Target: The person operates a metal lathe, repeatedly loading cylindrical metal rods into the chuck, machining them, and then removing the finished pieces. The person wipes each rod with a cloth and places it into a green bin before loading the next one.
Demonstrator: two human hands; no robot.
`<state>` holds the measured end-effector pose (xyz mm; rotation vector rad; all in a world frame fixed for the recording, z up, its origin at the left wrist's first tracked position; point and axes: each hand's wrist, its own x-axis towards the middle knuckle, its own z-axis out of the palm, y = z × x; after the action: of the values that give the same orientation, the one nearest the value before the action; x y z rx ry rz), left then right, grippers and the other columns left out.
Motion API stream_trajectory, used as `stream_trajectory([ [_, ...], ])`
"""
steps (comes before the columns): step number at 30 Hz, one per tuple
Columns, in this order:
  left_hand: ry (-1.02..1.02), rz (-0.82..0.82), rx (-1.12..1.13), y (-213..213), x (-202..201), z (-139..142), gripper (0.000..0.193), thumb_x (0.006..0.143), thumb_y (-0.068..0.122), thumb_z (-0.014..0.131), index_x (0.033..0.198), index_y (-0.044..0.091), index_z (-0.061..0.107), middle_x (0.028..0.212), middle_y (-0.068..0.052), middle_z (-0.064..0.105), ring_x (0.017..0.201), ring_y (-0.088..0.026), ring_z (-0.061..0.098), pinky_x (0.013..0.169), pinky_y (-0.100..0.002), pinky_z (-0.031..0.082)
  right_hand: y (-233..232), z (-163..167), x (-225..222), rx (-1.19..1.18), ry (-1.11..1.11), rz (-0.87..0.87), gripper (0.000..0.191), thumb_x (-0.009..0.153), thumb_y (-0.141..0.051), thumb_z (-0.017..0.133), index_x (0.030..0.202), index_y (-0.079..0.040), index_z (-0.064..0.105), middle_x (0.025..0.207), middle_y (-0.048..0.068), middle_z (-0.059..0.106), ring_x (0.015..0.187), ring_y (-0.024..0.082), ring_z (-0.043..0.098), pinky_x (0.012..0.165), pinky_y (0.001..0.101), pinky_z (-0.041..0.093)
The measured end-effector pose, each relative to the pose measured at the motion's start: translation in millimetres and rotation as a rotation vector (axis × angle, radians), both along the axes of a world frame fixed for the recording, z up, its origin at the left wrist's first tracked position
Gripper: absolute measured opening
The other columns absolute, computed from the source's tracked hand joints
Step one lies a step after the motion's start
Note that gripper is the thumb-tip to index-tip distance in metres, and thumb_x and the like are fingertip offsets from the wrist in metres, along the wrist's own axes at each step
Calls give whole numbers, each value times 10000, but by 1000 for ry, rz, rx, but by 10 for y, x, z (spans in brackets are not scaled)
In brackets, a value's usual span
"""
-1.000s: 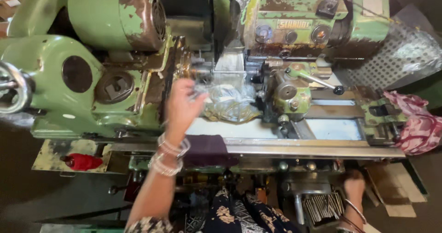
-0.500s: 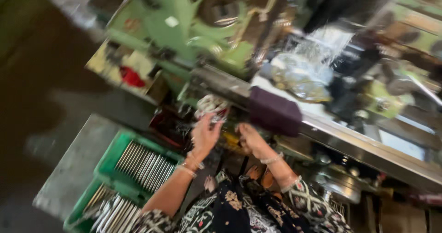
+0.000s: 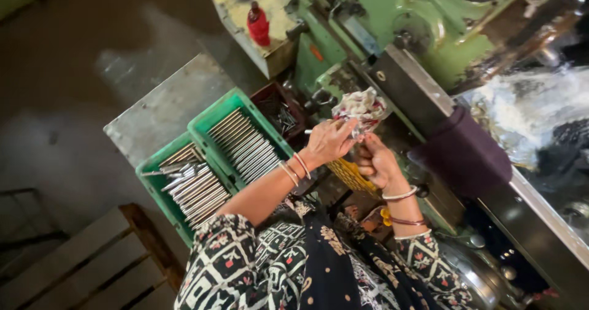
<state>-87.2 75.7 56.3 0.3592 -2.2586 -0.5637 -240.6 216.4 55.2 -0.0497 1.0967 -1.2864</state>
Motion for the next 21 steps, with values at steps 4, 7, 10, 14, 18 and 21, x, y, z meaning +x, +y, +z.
stream_trajectory([
  [4,-26,-125,-102,-126,164,-29,492,863,305,753,1271,116,553,911,-112,676,768,-336,664,670,-452,528,-102,-27,111,-3,54,121,199,1108,-296,408,942,-220,487,679,-80,320,501,50,228,391,212,147],
  [7,-31,-38,-45,-125,216,-59,462,904,291,783,1259,137,531,911,-107,670,783,-335,663,667,-447,525,-210,-26,213,10,36,61,176,1106,-269,409,950,-224,476,698,-78,334,524,46,248,399,204,146],
  [10,-80,1,-12,-178,277,-116,512,838,259,779,1268,126,533,901,-111,670,785,-343,664,662,-455,528,-281,-1,268,13,75,35,173,1090,-272,399,979,-213,518,688,-66,341,497,48,230,394,206,143],
  [14,-79,-75,-61,-312,377,-207,515,842,272,770,1276,125,533,947,-102,686,809,-333,681,661,-445,540,-329,10,278,36,54,157,201,1104,-295,383,977,-209,514,679,-72,325,508,44,236,395,199,145],
  [18,-88,-96,-48,-378,390,-272,555,835,289,771,1303,116,529,980,-98,690,820,-329,690,665,-432,547,-398,-24,242,50,53,197,215,1110,-301,375,983,-195,512,701,-70,345,522,42,242,407,195,151],
  [21,-98,-87,-58,-476,404,-300,516,879,298,771,1293,109,529,957,-95,682,783,-320,681,630,-437,545,-426,-20,197,24,12,254,213,1114,-296,375,985,-188,506,698,-67,338,526,50,246,406,201,157],
])
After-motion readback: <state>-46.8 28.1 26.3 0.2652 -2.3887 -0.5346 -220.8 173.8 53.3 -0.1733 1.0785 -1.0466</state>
